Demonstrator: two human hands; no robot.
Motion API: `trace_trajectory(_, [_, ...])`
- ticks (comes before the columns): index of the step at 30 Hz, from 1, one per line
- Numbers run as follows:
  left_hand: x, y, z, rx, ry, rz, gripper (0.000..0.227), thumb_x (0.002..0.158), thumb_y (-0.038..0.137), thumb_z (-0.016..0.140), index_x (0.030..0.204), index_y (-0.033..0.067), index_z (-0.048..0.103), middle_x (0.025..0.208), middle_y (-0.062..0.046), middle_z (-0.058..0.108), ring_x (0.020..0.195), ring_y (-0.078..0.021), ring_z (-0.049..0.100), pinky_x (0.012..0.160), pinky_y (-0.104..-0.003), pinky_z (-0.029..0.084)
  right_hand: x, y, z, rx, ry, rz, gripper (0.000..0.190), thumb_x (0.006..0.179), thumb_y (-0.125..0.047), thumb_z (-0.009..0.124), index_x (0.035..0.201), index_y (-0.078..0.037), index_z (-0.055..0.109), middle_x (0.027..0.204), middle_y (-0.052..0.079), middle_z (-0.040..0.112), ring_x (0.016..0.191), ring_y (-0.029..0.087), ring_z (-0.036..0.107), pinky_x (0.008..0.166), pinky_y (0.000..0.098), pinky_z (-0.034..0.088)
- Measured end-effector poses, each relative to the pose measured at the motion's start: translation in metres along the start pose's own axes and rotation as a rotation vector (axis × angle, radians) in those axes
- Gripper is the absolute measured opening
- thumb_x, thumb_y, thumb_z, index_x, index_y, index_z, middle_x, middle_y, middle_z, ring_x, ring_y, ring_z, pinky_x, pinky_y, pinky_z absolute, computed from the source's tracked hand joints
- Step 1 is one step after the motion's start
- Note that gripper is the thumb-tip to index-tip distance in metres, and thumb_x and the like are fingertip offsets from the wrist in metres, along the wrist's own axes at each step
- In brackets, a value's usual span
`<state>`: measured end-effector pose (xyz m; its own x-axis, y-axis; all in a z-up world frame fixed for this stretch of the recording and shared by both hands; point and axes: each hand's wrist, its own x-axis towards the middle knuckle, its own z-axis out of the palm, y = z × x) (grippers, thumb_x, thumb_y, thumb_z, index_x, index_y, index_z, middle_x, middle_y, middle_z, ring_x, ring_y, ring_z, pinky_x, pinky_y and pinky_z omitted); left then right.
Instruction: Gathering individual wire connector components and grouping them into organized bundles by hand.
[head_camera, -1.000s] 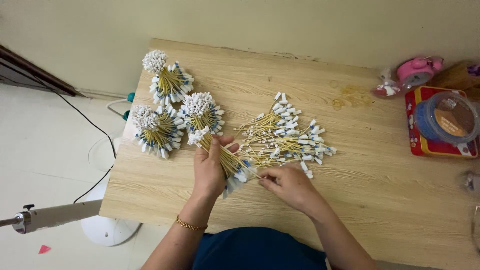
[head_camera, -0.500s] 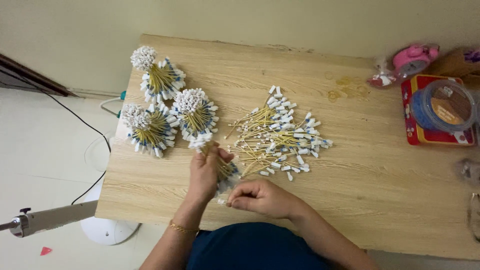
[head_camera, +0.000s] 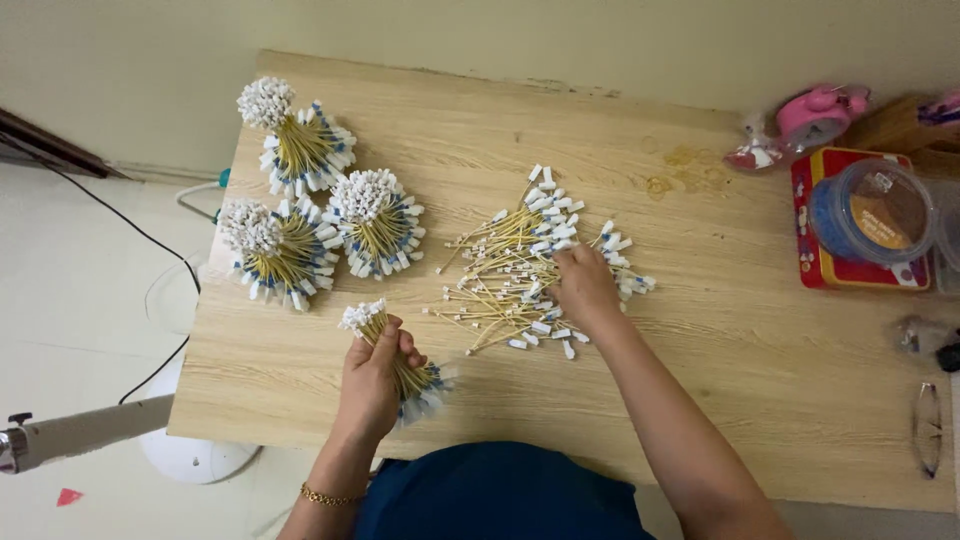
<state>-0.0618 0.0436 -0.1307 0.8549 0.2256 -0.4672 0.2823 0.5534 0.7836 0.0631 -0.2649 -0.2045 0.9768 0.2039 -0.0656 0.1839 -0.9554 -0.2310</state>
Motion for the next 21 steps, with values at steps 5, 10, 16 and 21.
trace_trajectory(5, [-0.001, -0.002, -0.006, 0.034, 0.005, -0.012, 0.015, 0.11, 0.018, 0.05, 0.114, 0.0044, 0.055, 0.074, -0.008, 0.052, 0.06, -0.0212, 0.06, 0.066, -0.04, 0.061, -0.008, -0.002, -0.003, -0.019, 0.05, -0.094, 0.024, 0.09, -0.026, 0.072, 0.113, -0.017, 0.073, 0.098, 0.006, 0.062, 0.102, 0.026, 0.063, 0.099, 0.0383, 0.048])
trace_trajectory(10, [0.001, -0.006, -0.007, 0.035, -0.01, -0.007, 0.015, 0.11, 0.019, 0.051, 0.113, 0.0048, 0.055, 0.074, -0.007, 0.052, 0.061, -0.0202, 0.061, 0.066, -0.038, 0.06, -0.017, -0.019, -0.031, 0.085, 0.186, -0.05, 0.014, 0.098, -0.022, 0.067, 0.109, -0.014, 0.071, 0.097, 0.006, 0.058, 0.102, 0.03, 0.06, 0.088, 0.0456, 0.052])
trace_trajectory(16, [-0.001, 0.006, 0.006, 0.009, -0.037, -0.112, 0.014, 0.108, 0.013, 0.051, 0.114, 0.0014, 0.057, 0.078, -0.009, 0.057, 0.067, -0.0196, 0.056, 0.066, -0.035, 0.053, -0.024, -0.028, -0.081, 0.26, 0.167, 0.133, 0.016, 0.097, -0.022, 0.059, 0.093, -0.007, 0.061, 0.112, 0.012, 0.071, 0.114, 0.031, 0.055, 0.097, 0.0503, 0.035])
trace_trajectory(21, [0.001, 0.005, 0.01, -0.008, -0.06, -0.129, 0.016, 0.107, 0.012, 0.052, 0.116, 0.0004, 0.059, 0.079, -0.01, 0.057, 0.068, -0.0214, 0.057, 0.067, -0.036, 0.052, -0.024, -0.031, -0.1, 0.894, -0.009, 0.413, 0.018, 0.107, -0.018, 0.046, 0.104, -0.005, 0.058, 0.093, 0.012, 0.067, 0.059, 0.014, 0.051, 0.047, 0.027, 0.043])
